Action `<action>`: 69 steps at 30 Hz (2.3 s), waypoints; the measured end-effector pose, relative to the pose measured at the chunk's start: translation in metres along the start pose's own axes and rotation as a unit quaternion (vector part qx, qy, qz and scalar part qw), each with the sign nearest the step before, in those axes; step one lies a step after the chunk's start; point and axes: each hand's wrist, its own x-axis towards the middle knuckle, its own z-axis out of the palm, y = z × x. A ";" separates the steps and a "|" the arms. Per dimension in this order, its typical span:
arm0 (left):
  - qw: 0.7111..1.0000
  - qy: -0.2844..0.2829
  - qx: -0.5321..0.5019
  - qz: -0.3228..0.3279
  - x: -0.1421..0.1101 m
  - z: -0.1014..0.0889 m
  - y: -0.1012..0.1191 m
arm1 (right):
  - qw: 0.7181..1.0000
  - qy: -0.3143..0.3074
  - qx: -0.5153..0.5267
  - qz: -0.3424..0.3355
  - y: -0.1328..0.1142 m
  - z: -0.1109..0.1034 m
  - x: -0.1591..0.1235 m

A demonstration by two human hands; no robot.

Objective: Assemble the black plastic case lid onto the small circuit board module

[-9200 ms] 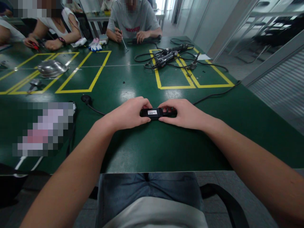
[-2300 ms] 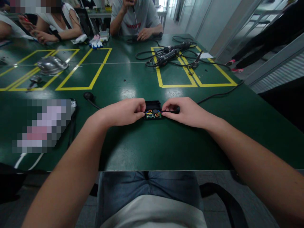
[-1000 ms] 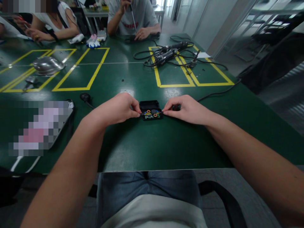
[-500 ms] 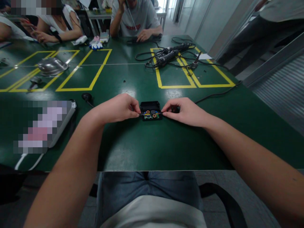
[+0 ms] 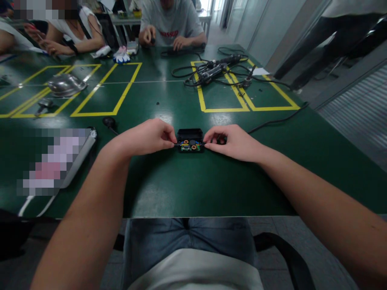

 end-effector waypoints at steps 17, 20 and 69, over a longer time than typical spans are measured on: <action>0.993 0.078 0.076 -0.055 0.010 0.015 0.015 | 0.989 0.067 -0.131 -0.016 0.016 0.004 0.002; 0.993 0.079 0.068 -0.061 0.011 0.015 0.015 | 0.990 0.058 -0.125 -0.014 0.014 0.005 0.002; 0.967 0.157 -0.164 -0.114 0.008 0.010 0.024 | 0.985 0.102 0.138 0.017 0.003 -0.002 -0.002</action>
